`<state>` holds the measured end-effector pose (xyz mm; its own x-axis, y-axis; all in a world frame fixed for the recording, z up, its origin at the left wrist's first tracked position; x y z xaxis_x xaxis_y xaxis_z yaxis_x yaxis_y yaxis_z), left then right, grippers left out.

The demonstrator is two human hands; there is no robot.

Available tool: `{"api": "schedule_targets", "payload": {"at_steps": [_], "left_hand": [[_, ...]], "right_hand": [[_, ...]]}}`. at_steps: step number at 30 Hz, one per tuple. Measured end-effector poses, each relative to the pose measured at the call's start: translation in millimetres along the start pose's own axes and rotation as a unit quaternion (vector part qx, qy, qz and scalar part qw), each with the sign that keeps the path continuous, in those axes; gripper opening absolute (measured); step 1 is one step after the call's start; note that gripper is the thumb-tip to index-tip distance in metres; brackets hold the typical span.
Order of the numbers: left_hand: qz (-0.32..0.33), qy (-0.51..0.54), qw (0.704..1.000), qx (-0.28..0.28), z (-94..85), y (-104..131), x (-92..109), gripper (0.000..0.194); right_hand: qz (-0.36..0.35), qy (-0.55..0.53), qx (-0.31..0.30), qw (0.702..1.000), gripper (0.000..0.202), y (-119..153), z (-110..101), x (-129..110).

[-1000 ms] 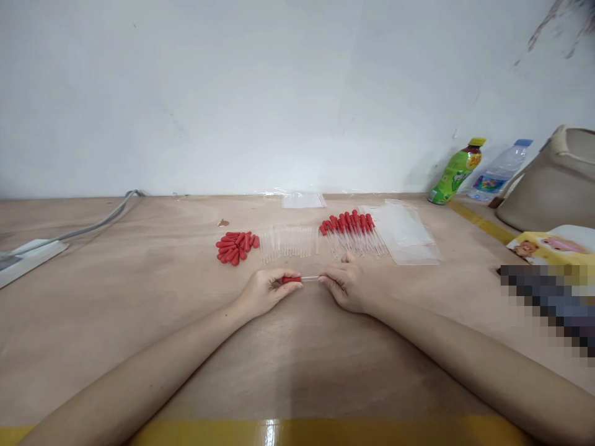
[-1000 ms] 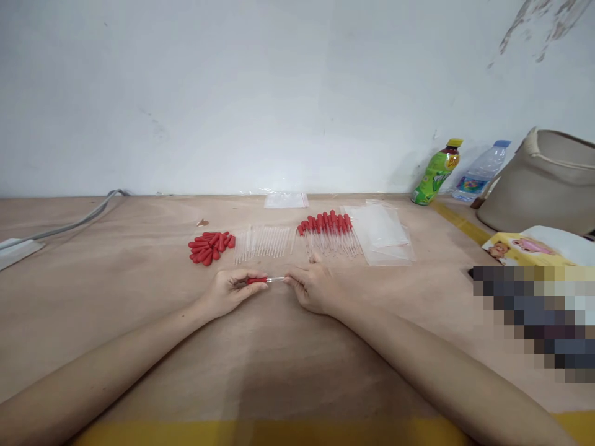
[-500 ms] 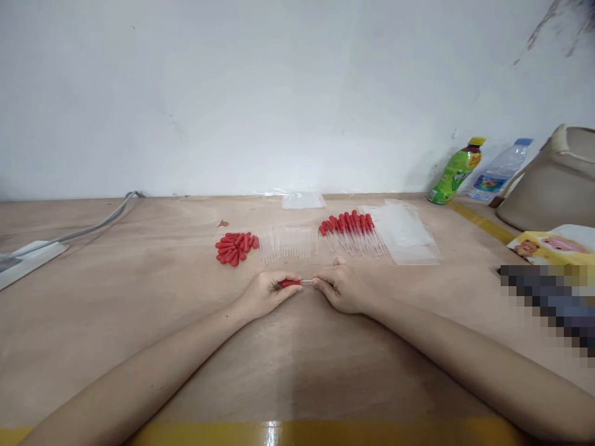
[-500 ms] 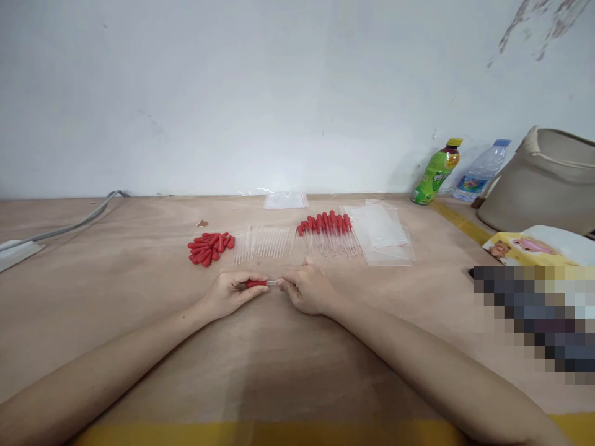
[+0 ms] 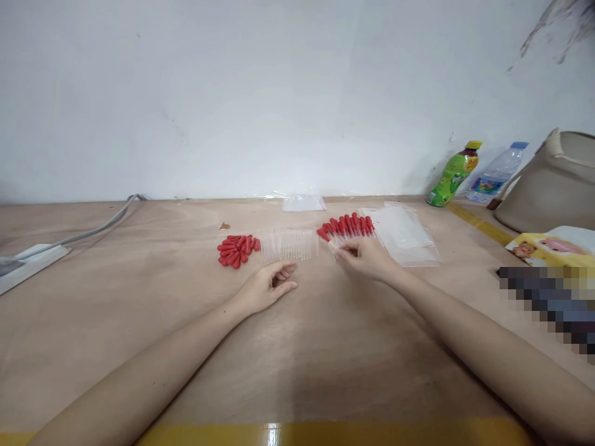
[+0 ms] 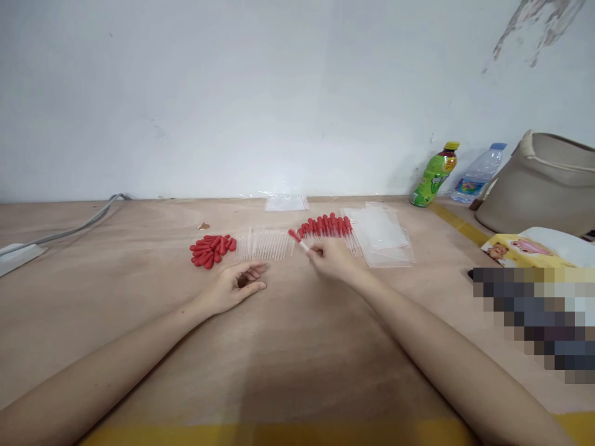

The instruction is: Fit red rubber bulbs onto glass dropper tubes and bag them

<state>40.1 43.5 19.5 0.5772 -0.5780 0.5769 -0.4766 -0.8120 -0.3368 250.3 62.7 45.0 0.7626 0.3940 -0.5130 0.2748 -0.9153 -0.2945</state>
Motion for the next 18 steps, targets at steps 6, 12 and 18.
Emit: {"api": "schedule_targets", "payload": {"at_steps": [6, 12, 18], "left_hand": [[0.023, -0.039, 0.998, -0.036, 1.7, 0, 7, 0.025], [0.031, -0.034, 0.998, -0.040, 2.1, 0, 7, 0.025], [0.047, -0.033, 0.998, -0.036, 1.4, -1, 9, 0.024]], "right_hand": [[0.175, 0.023, 0.111, 0.978, 0.030, -32, -11, 42], [0.201, 0.058, 0.155, 0.965, 0.033, -42, -4, 50], [0.269, 0.089, 0.174, 0.943, 0.038, -34, -5, 54]]}}
Point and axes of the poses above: each hand's wrist, its own y-axis away from the middle knuckle, its own z-axis out of the palm, x = y × z, the point moved 6 cm from there along -y, towards the middle knuckle, and after that the axes turned 5 degrees about -y, right-handed, at the moved point
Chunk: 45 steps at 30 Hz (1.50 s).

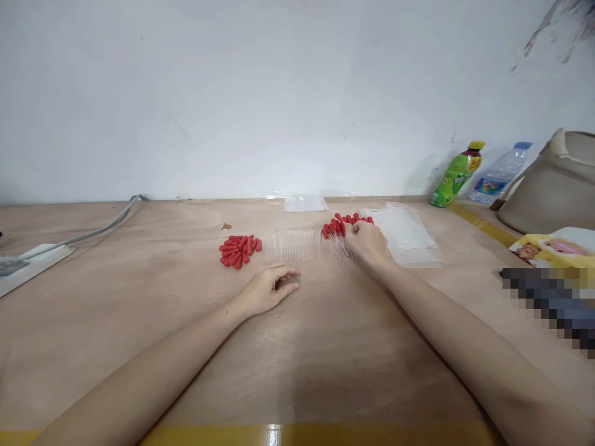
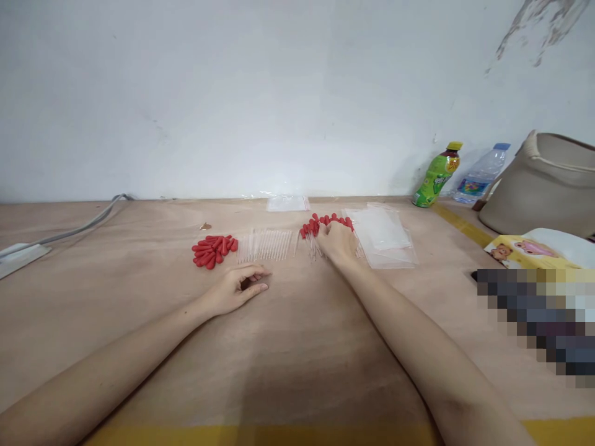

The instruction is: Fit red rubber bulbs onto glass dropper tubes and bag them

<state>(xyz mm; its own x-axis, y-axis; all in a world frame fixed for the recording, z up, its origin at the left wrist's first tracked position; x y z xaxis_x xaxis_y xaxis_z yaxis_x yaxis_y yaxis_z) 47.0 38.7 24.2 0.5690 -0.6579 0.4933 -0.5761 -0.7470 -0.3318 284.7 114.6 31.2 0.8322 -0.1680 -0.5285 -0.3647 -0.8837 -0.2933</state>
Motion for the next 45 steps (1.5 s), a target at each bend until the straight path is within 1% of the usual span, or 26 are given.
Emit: {"api": "schedule_targets", "payload": {"at_steps": [3, 7, 9, 13, 17, 20, 24, 27, 33, 35, 36, 38, 40, 41, 43, 45], "left_hand": [[0.004, -0.002, 1.000, 0.000, 0.0, 0, 1, 0.024], [-0.001, -0.009, 1.000, -0.003, 0.6, 1, 0, 0.024], [-0.002, -0.010, 1.000, -0.005, 0.7, 1, 0, 0.024], [0.004, -0.010, 1.000, -0.004, 0.1, 0, 1, 0.023], [0.011, -0.009, 1.000, 0.000, -0.1, 0, 2, 0.022], [0.011, -0.009, 1.000, 0.002, -0.3, 0, 3, 0.022], [0.013, -0.007, 1.000, 0.000, -0.2, 0, 3, 0.022], [0.016, -0.007, 1.000, 0.000, -0.4, 0, 2, 0.023], [0.022, -0.019, 1.000, -0.002, 1.4, 1, 4, 0.022], [0.025, -0.049, 0.998, 0.018, -0.7, 2, 4, 0.022], [0.021, -0.076, 0.996, 0.043, -4.2, 2, 2, 0.021], [-0.003, -0.151, 0.982, 0.113, -16.5, 3, -6, 0.019], [-0.044, -0.236, 0.953, 0.182, -33.0, 5, -18, 0.017], [-0.068, -0.274, 0.937, 0.208, -41.5, 5, -25, 0.017], [-0.113, -0.330, 0.907, 0.237, -56.9, 6, -39, 0.017], [-0.146, -0.360, 0.886, 0.251, -68.3, 6, -51, 0.018]], "right_hand": [[0.003, 0.047, -0.031, 0.998, 0.037, 2, 4, -4], [-0.025, 0.086, -0.062, 0.994, 0.035, 5, 6, -10], [-0.037, 0.091, -0.064, 0.993, 0.035, 7, 5, -11], [-0.071, 0.078, -0.049, 0.993, 0.035, 15, 3, -20], [-0.124, 0.061, -0.070, 0.988, 0.034, 28, 13, -40], [-0.131, 0.081, -0.092, 0.984, 0.033, 32, 22, -49], [-0.121, 0.114, -0.126, 0.978, 0.033, 33, 26, -49], [-0.128, 0.136, -0.147, 0.972, 0.030, 34, 26, -47], [-0.144, 0.144, -0.150, 0.968, 0.026, 39, 28, -49], [-0.146, 0.146, -0.146, 0.968, 0.027, 41, 26, -49], [-0.148, 0.147, -0.140, 0.968, 0.028, 43, 24, -49], [-0.162, 0.145, -0.123, 0.968, 0.029, 48, 18, -47], [-0.184, 0.143, -0.113, 0.966, 0.029, 55, 11, -45], [-0.194, 0.143, -0.115, 0.964, 0.029, 59, 9, -42], [-0.210, 0.146, -0.130, 0.958, 0.027, 69, 6, -37], [-0.221, 0.146, -0.138, 0.954, 0.025, 77, 3, -31]]}}
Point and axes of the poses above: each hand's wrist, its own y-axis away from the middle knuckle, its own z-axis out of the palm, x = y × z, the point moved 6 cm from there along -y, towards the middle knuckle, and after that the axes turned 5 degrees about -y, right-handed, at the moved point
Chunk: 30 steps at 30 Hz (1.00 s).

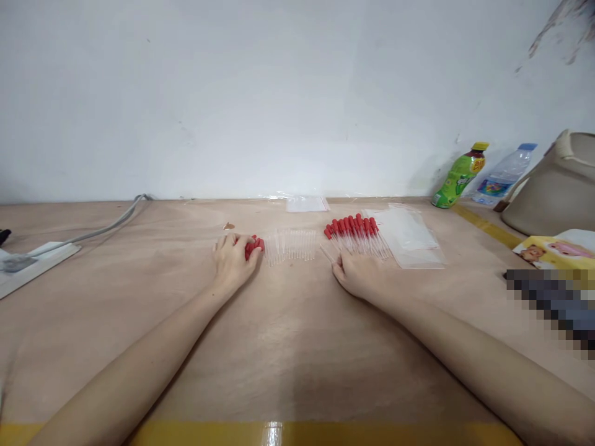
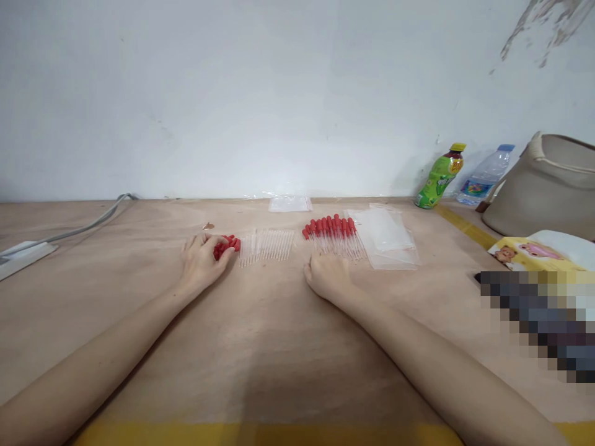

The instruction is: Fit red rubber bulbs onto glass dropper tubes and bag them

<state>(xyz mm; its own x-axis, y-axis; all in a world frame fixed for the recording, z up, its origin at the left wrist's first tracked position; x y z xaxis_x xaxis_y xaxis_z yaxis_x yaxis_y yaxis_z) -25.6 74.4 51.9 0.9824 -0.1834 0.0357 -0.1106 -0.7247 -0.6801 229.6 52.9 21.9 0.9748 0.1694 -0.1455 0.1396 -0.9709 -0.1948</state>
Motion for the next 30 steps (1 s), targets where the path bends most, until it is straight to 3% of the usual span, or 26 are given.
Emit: {"api": "schedule_targets", "payload": {"at_steps": [3, 7, 15, 19, 23, 25, 28, 30], "left_hand": [[-0.003, -0.021, 1.000, 0.007, 2.4, -6, -7, 0.020], [0.024, -0.037, 0.999, -0.003, 8.7, -7, 0, 0.021], [0.020, -0.018, 0.999, -0.030, 21.7, -9, 1, 0.018], [-0.009, 0.019, 1.000, -0.001, 14.0, -7, 1, 0.020], [0.002, 0.133, 0.991, 0.025, -2.2, 3, 15, 0.019], [0.048, 0.206, 0.977, -0.008, -6.8, 11, 30, 0.016], [0.137, 0.284, 0.942, -0.118, -6.1, 25, 53, 0.013], [0.156, 0.303, 0.925, -0.168, -4.9, 31, 62, 0.012]], "right_hand": [[-0.014, -0.032, 0.030, 0.999, 0.022, 11, 0, 4], [-0.004, -0.124, 0.070, 0.990, 0.021, 13, 4, 14], [0.001, -0.172, 0.069, 0.983, 0.020, 5, 9, 14], [0.000, -0.164, 0.063, 0.985, 0.017, 1, 10, 11], [0.017, -0.155, 0.057, 0.986, 0.016, 2, 12, 13], [0.029, -0.147, 0.052, 0.987, 0.016, 6, 12, 16], [0.020, -0.142, 0.051, 0.988, 0.017, 12, 11, 18], [0.004, -0.149, 0.057, 0.987, 0.016, 15, 9, 18]]}}
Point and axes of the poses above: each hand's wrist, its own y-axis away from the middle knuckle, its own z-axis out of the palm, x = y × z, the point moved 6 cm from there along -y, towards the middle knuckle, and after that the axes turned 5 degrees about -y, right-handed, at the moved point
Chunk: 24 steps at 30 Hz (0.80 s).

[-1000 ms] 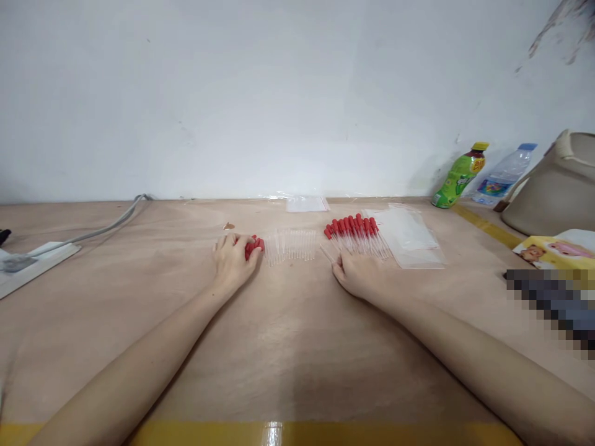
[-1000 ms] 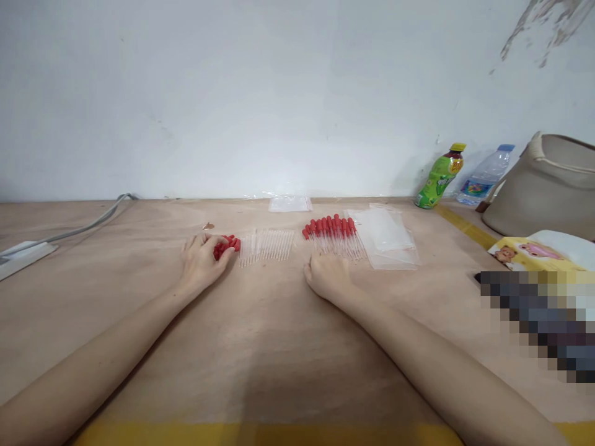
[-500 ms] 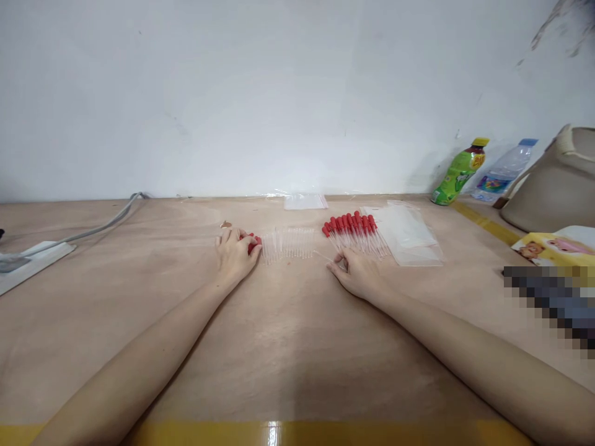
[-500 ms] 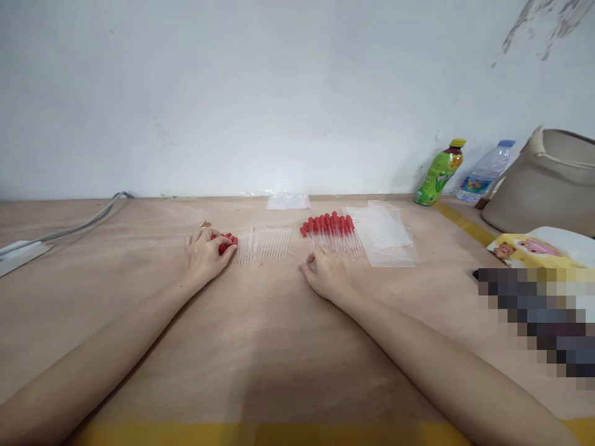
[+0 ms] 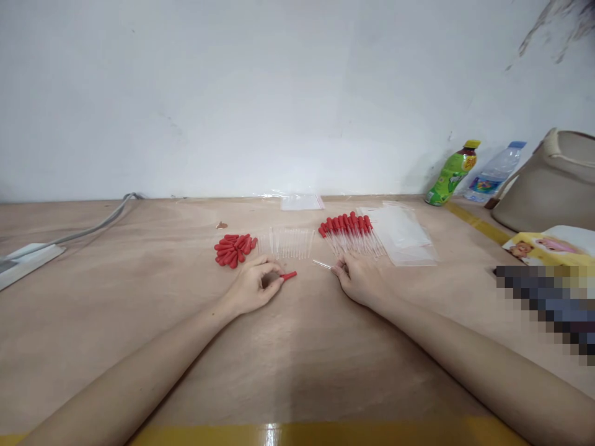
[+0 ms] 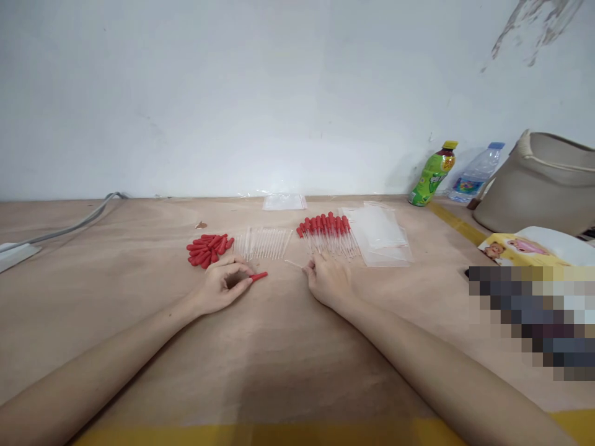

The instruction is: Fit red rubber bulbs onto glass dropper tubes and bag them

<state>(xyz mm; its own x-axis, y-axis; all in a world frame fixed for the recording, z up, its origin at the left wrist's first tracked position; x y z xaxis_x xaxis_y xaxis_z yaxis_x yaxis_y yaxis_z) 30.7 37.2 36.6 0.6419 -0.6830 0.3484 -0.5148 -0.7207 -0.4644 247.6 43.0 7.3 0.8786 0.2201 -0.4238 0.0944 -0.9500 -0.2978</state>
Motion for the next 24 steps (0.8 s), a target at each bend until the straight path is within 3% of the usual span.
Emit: {"api": "schedule_targets", "payload": {"at_steps": [14, 18, 24], "left_hand": [[-0.042, 0.030, 0.998, -0.024, 17.7, -8, 6, 0.018], [-0.078, 0.077, 0.994, -0.016, 18.8, -5, 2, 0.017], [-0.096, 0.139, 0.985, -0.017, 22.4, -4, 0, 0.018]], "right_hand": [[-0.070, -0.092, 0.021, 0.993, 0.015, -4, 4, -9], [-0.092, -0.175, -0.009, 0.980, 0.013, 3, 3, -24], [-0.121, -0.194, -0.028, 0.973, 0.012, 9, 1, -37]]}}
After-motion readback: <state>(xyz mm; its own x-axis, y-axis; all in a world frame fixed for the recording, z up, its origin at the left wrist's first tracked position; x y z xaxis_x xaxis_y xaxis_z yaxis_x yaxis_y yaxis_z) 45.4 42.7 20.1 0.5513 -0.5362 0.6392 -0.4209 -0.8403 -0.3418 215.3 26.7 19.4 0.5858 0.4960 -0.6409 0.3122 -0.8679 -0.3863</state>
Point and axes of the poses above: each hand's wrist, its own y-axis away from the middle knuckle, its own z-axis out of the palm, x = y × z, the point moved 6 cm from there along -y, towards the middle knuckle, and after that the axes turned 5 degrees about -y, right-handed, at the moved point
